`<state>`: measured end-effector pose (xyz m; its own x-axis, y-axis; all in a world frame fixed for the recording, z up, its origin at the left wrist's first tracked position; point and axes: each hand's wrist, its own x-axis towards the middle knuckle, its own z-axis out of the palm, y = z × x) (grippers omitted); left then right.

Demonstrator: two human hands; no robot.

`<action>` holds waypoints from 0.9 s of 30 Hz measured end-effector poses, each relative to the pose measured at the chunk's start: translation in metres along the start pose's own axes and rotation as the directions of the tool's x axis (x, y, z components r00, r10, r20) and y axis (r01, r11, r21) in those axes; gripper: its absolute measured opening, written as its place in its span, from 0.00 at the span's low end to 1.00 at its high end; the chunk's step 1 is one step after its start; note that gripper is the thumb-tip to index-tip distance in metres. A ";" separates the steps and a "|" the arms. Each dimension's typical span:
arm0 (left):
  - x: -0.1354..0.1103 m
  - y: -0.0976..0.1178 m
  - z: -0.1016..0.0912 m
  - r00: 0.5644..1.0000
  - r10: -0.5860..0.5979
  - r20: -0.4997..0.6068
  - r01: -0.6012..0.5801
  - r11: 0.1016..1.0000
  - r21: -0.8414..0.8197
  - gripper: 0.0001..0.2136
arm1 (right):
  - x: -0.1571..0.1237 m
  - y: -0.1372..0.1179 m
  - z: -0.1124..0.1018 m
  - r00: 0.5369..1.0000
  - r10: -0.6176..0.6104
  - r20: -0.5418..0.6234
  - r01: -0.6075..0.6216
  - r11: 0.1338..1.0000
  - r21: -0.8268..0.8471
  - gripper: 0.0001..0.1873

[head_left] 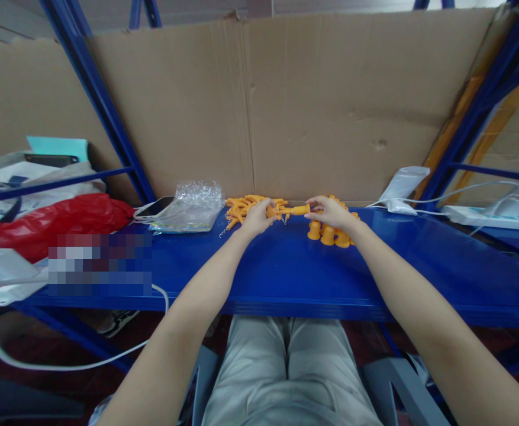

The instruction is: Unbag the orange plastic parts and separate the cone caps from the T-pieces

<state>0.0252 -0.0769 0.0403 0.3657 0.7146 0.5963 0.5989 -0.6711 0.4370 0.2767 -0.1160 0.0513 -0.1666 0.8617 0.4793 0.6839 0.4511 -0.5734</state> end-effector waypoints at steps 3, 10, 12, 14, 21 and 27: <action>0.000 0.001 0.000 1.000 0.003 -0.012 -0.003 1.000 0.009 0.15 | -0.001 -0.004 0.000 0.999 0.038 0.006 -0.038 0.999 0.037 0.15; -0.001 0.007 -0.003 1.000 -0.001 -0.001 0.001 1.000 0.011 0.14 | -0.001 -0.009 -0.001 0.996 0.085 -0.022 -0.083 0.994 0.066 0.10; -0.001 0.008 -0.003 1.000 -0.008 -0.006 0.008 1.000 0.020 0.14 | 0.000 -0.010 0.000 0.994 0.103 -0.021 -0.102 0.993 0.060 0.08; -0.001 0.008 -0.003 1.000 -0.009 -0.011 0.009 1.000 0.021 0.14 | -0.001 -0.013 -0.001 0.992 0.126 -0.001 -0.126 0.990 0.055 0.08; -0.001 0.006 -0.002 1.000 0.011 -0.024 -0.011 1.000 0.006 0.14 | -0.002 -0.017 0.000 0.986 0.163 0.037 -0.165 0.984 0.069 0.08; -0.001 0.005 -0.002 0.999 0.022 -0.028 -0.022 1.000 0.007 0.15 | -0.002 -0.006 0.000 0.991 0.130 0.044 -0.132 0.989 0.059 0.17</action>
<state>0.0264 -0.0815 0.0435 0.3588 0.6936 0.6247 0.5954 -0.6855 0.4191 0.2725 -0.1201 0.0540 -0.1073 0.9223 0.3713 0.6568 0.3461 -0.6700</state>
